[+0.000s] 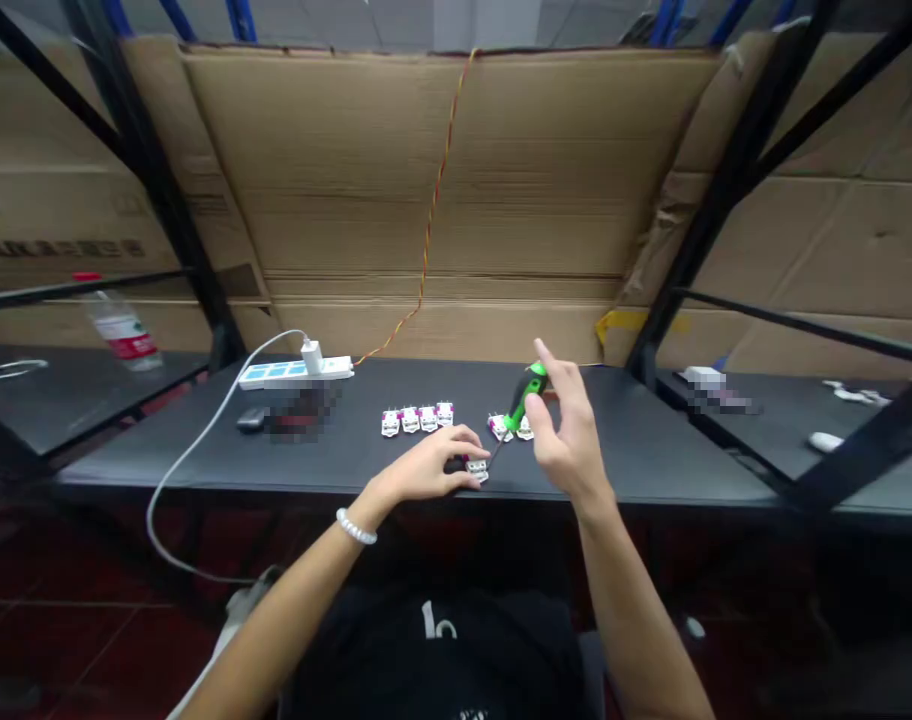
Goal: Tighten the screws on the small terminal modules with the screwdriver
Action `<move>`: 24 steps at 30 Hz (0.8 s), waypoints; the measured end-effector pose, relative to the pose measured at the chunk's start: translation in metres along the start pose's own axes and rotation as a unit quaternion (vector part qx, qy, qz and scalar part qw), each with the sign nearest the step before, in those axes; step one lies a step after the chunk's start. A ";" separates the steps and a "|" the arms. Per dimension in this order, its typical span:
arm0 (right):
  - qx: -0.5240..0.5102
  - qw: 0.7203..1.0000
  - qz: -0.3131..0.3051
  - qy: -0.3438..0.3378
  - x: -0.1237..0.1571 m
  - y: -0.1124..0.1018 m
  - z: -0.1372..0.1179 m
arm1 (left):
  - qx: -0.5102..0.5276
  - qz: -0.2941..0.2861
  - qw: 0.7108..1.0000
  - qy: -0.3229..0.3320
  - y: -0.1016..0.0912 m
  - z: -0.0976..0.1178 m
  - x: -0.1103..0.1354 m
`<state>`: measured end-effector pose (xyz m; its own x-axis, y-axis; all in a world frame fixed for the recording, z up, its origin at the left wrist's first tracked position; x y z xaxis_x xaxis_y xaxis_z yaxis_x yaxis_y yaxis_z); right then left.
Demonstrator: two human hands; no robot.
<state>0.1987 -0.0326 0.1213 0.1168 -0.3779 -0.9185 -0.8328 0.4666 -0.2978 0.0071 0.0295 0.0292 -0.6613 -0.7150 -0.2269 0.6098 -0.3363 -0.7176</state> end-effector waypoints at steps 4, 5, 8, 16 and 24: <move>-0.004 1.000 0.013 -0.009 0.000 0.000 0.000 | -0.005 -0.001 1.000 -0.001 0.000 0.000 0.000; 0.012 1.000 0.022 -0.010 0.000 -0.001 -0.001 | -0.006 -0.001 1.000 -0.001 0.000 0.000 0.000; 0.041 0.999 0.032 -0.011 0.000 -0.002 -0.001 | -0.006 -0.001 1.000 -0.001 0.000 -0.001 0.000; 0.001 0.999 -0.009 -0.037 -0.001 -0.001 -0.005 | -0.008 0.000 1.000 -0.009 0.001 0.001 0.001; 0.010 1.000 0.012 -0.016 0.000 -0.001 -0.002 | -0.097 0.015 0.995 -0.006 -0.012 0.016 0.002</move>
<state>0.1978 -0.0347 0.1224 0.1142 -0.3405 -0.9333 -0.8251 0.4907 -0.2800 0.0058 0.0222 0.0478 -0.6379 -0.7310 -0.2424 0.5319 -0.1906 -0.8251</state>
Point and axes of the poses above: each hand's wrist, its own x-axis away from the middle knuckle, its own y-axis out of the palm, z = x × y, the point moved 4 cm from there along -x, towards the middle knuckle, and after that the axes turned 14 degrees about -y, right-handed, at the moved point
